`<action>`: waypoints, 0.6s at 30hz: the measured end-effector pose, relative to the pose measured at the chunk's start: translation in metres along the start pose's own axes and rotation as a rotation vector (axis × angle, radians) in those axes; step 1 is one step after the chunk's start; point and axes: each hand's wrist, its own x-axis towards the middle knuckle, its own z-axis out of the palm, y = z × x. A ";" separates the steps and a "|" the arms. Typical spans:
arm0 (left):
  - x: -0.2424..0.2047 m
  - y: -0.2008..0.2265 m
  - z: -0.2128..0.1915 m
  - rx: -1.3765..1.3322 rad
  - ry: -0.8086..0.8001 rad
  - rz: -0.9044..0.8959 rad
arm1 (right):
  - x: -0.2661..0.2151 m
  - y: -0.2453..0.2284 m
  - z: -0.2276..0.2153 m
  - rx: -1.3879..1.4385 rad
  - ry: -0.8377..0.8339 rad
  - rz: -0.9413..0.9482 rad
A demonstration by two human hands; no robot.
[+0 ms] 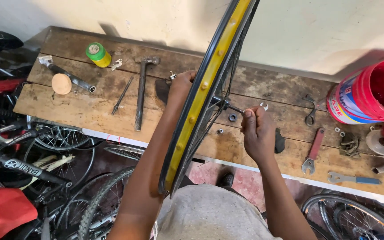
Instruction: The person is adjusting a bicycle wheel axle by applying grease to the hub, installing the axle, tightening the nuts with a wrench, and checking the alignment with a level.
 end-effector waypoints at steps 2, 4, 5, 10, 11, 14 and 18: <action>0.007 -0.005 -0.002 0.026 -0.019 0.003 | 0.001 0.000 0.005 0.031 -0.013 0.012; 0.013 -0.010 -0.001 0.050 -0.037 0.007 | 0.001 0.004 0.007 0.061 -0.027 0.021; 0.015 -0.013 0.000 0.036 -0.017 0.023 | 0.000 0.006 0.009 0.096 -0.021 0.041; -0.049 0.038 -0.025 0.102 -0.074 0.021 | -0.001 0.004 0.006 0.121 -0.023 0.069; -0.047 0.037 -0.024 0.078 -0.066 0.014 | -0.001 0.004 0.005 0.115 -0.040 0.054; -0.039 0.028 -0.019 0.018 -0.044 0.000 | 0.000 0.004 0.005 0.095 -0.069 0.033; -0.025 0.016 -0.004 -0.089 -0.028 -0.023 | 0.001 -0.002 0.009 0.121 -0.086 0.108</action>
